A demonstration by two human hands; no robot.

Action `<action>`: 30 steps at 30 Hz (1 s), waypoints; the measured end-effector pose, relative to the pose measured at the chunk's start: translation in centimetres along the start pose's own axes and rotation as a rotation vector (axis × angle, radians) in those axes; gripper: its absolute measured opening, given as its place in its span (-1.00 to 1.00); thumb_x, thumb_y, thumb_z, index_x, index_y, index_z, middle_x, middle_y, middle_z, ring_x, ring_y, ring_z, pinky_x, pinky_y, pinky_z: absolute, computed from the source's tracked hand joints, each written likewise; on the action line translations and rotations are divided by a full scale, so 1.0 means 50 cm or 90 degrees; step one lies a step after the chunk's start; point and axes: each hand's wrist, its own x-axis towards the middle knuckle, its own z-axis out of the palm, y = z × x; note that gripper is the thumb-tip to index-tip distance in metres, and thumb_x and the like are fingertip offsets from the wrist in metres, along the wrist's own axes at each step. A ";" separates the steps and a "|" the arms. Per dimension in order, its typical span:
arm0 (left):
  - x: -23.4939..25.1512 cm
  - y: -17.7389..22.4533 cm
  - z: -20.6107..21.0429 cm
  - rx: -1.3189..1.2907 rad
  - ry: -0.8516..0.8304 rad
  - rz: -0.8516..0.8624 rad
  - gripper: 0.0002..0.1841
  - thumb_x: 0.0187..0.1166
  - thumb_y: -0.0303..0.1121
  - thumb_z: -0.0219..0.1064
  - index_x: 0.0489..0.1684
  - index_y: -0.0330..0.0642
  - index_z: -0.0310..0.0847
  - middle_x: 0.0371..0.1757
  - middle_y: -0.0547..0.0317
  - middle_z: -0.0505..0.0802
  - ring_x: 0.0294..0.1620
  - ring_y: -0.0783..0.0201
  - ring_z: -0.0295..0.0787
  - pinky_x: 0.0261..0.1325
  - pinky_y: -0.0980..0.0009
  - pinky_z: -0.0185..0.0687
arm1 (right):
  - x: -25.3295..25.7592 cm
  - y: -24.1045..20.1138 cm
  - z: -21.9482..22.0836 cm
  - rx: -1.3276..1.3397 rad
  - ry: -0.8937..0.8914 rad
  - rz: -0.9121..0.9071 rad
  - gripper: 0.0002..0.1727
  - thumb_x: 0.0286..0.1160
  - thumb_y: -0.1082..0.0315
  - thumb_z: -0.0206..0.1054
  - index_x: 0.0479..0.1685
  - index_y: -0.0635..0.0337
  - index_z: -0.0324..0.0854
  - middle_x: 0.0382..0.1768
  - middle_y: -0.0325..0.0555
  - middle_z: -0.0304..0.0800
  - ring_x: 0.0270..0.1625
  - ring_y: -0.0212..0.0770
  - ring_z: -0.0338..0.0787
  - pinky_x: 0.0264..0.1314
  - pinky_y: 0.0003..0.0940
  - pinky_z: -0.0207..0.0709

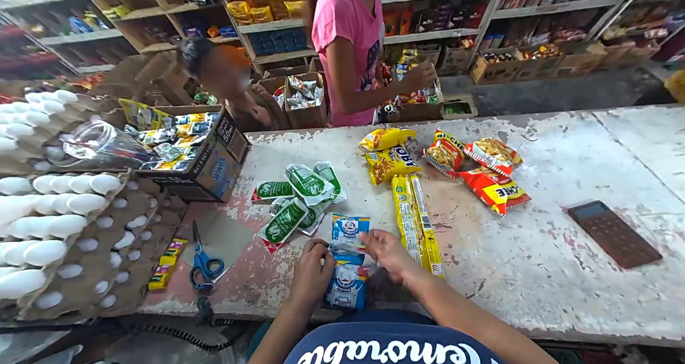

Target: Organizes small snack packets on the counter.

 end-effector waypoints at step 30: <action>-0.063 -0.048 0.030 -0.332 0.069 -0.228 -0.72 0.76 -0.40 -0.07 -0.04 -0.41 0.53 -0.38 0.16 0.74 -0.39 0.52 0.72 -0.21 0.55 0.67 | -0.020 0.028 0.015 -0.143 -0.105 -0.153 -0.49 0.35 0.45 0.54 0.29 0.47 0.56 0.23 0.19 0.62 0.08 -0.17 0.70 0.17 -0.34 0.60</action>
